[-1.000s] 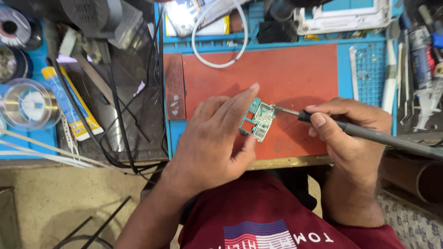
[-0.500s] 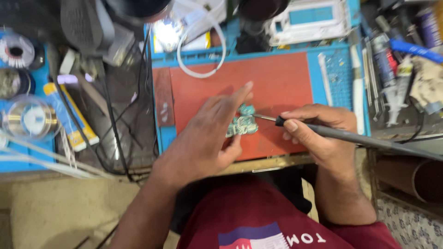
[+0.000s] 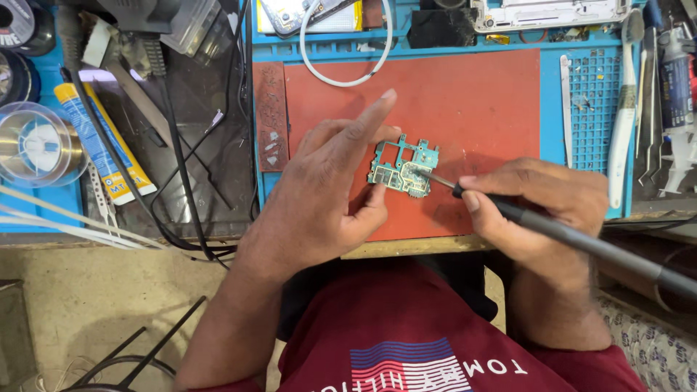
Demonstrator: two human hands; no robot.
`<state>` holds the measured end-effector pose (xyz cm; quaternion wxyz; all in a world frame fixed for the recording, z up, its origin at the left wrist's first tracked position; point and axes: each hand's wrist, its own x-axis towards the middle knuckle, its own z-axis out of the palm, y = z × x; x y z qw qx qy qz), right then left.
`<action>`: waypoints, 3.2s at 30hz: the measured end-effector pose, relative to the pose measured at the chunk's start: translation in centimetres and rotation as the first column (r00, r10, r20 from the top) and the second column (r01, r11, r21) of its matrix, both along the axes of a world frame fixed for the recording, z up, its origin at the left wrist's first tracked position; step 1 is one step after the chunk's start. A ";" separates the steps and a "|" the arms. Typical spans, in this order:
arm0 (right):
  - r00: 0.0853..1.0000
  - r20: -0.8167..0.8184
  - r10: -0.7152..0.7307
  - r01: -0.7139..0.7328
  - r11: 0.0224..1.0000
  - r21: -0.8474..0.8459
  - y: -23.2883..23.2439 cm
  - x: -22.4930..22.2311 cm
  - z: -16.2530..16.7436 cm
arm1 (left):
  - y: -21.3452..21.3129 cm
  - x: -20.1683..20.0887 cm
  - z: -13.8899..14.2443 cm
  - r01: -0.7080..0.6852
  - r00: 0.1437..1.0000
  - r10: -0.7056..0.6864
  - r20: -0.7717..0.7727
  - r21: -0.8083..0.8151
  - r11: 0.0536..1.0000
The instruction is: The person uses a metal pick to scrape and clean a small green circuit board on a red mat. They then apply a paste from a syringe onto the board and use a hot air gun to heat the treated area. The board is rotated and repositioned during the process.
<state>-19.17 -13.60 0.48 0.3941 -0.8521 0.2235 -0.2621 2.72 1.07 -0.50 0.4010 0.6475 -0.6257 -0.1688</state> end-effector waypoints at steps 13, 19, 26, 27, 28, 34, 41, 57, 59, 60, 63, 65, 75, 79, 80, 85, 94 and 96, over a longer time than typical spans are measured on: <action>0.998 -0.055 -0.029 0.023 0.995 -0.096 1.3 0.5 0.6 | 0.1 -0.5 0.4 -0.020 0.999 0.020 0.038 0.011 1.000; 1.000 -0.016 0.011 -0.013 0.989 -0.146 1.3 0.7 0.2 | 0.2 -0.4 0.4 -0.019 0.999 0.018 0.036 0.016 1.000; 1.000 -0.021 0.010 -0.013 0.990 -0.141 1.3 0.8 0.5 | 0.1 -0.5 0.3 -0.018 0.999 0.018 0.029 0.014 1.000; 1.000 -0.011 0.022 -0.023 0.991 -0.134 1.3 0.8 0.5 | 0.1 -0.5 0.3 -0.020 0.999 0.019 0.029 0.016 1.000; 0.999 -0.001 0.032 -0.032 0.991 -0.126 1.2 1.0 0.4 | 0.1 -0.5 0.3 -0.021 0.999 0.020 0.028 0.018 1.000; 0.999 0.021 0.040 -0.037 0.992 -0.123 1.1 0.8 0.0 | 0.1 -0.6 0.3 -0.024 0.999 0.023 0.031 0.011 1.000; 1.000 -0.015 0.020 -0.022 0.986 -0.168 1.0 0.6 -0.2 | 0.1 -0.6 0.2 -0.019 0.999 0.019 0.029 0.007 1.000; 0.998 0.002 0.067 -0.066 0.987 -0.144 0.6 0.4 -0.7 | 0.1 -0.6 0.3 -0.022 0.999 0.022 0.030 0.005 1.000; 0.999 0.009 0.050 -0.048 0.989 -0.140 0.6 0.4 -0.7 | 0.1 -0.5 0.3 -0.021 0.999 0.020 0.030 0.004 1.000; 0.999 0.007 0.052 -0.051 0.990 -0.135 0.6 0.5 -0.7 | 0.1 -0.5 0.2 -0.020 0.999 0.020 0.030 0.004 1.000; 0.998 0.014 0.055 -0.053 0.989 -0.140 0.6 0.5 -0.8 | 0.1 -0.4 0.2 -0.017 0.999 0.017 0.032 0.002 1.000; 0.998 0.033 0.059 -0.053 0.985 -0.163 0.7 0.5 -0.8 | 0.1 -0.5 0.1 -0.018 0.999 0.018 0.033 0.000 1.000; 0.998 0.052 0.038 -0.028 0.985 -0.171 1.0 0.6 -0.7 | 0.1 -0.5 0.2 -0.015 0.999 0.014 0.029 0.008 1.000; 0.998 0.039 0.043 -0.035 0.982 -0.185 1.0 0.6 -0.7 | 0.2 -0.4 0.2 -0.018 1.000 0.018 0.024 0.003 1.000; 0.999 0.033 0.037 -0.029 0.979 -0.202 1.0 0.6 -0.7 | 0.2 -0.5 0.2 -0.017 1.000 0.017 0.025 0.007 1.000; 0.998 0.012 0.067 -0.064 0.988 -0.143 0.8 0.5 -0.5 | 0.2 -0.6 0.2 -0.022 0.999 0.022 0.032 0.005 1.000; 0.998 -0.023 0.060 -0.062 0.994 -0.093 0.3 0.5 -0.4 | 0.2 -0.5 0.2 -0.019 0.999 0.018 0.035 0.003 1.000; 0.998 -0.025 0.056 -0.058 0.995 -0.082 0.2 0.4 -0.4 | 0.2 -0.5 0.2 -0.020 0.999 0.020 0.036 0.007 1.000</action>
